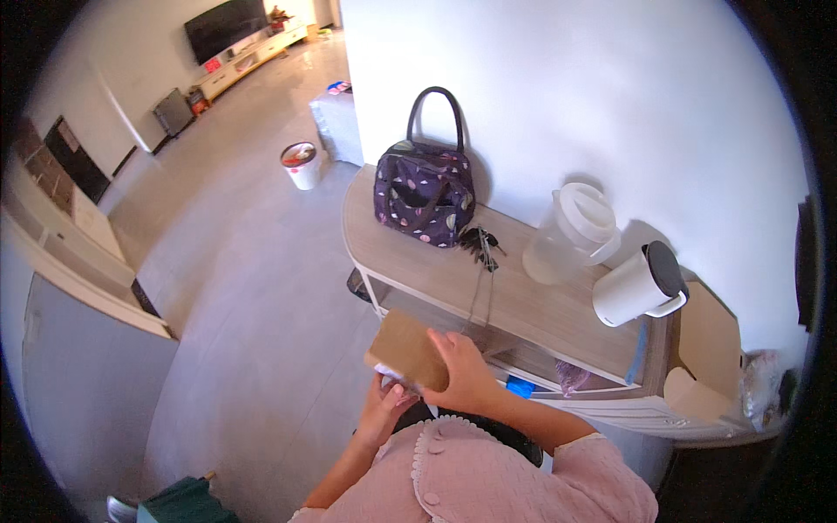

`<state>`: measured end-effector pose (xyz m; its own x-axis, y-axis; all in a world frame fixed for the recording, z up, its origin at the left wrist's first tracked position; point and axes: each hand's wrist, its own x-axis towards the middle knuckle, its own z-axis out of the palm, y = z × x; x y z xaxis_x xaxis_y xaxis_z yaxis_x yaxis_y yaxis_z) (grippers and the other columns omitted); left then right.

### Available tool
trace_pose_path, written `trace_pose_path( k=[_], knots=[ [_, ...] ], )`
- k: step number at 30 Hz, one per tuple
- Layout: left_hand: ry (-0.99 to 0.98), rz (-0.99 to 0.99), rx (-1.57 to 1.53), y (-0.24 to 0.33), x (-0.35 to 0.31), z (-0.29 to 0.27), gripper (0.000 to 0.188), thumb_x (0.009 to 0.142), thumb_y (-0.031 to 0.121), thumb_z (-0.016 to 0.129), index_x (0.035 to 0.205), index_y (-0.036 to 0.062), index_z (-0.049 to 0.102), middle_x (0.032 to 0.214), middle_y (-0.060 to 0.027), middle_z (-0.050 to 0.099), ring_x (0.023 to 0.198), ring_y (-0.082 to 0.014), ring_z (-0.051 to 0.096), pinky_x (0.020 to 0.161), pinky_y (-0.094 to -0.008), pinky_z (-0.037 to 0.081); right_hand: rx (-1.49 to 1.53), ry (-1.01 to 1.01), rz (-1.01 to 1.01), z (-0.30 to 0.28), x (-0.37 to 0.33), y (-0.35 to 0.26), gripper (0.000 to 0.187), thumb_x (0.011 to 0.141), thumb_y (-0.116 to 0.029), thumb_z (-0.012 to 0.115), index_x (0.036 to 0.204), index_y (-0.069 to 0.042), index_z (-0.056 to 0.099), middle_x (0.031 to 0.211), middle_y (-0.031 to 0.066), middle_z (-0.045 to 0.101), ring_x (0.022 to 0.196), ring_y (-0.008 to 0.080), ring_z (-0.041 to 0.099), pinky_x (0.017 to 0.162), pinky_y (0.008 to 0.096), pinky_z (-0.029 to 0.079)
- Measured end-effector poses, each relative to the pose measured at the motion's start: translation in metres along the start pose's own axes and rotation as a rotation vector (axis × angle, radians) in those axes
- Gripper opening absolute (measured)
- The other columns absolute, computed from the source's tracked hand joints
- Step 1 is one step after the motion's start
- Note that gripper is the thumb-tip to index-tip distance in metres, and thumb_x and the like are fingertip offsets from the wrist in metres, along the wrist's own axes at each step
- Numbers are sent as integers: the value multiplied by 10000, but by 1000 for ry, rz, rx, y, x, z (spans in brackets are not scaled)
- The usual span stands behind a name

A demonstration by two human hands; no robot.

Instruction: The person opens a small cardboard box on a table, removes a red product box, and places it on the table. They then fold the empty cardboard box and walk to a storage area to place it on a shelf.

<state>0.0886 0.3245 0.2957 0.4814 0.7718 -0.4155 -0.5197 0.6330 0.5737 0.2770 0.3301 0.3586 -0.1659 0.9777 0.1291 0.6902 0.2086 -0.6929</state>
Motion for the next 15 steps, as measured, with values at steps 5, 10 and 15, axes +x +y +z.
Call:
trace_pose_path(
  k=[5,10,15],
  knots=[
    [60,-63,122,5,42,4,740,735,301,687,1299,123,243,1210,-94,411,1133,-232,427,889,-404,418,-220,62,-71,9,7,-7,704,628,-221,717,1235,-52,404,1110,218,442,1039,345,446,884,393,373],
    [70,-202,68,27,76,-5,676,712,278,684,1257,106,323,1192,-90,434,1133,-256,413,831,-415,441,276,23,551,-14,44,58,225,819,-133,560,989,14,577,835,123,613,771,194,593,708,302,462],
    [153,-63,195,43,106,14,689,705,337,683,1252,99,337,1209,-92,427,1132,-262,405,839,-499,401,-6,412,436,-20,84,203,223,808,-111,497,986,0,568,937,189,586,850,324,577,725,398,450]
  ],
)
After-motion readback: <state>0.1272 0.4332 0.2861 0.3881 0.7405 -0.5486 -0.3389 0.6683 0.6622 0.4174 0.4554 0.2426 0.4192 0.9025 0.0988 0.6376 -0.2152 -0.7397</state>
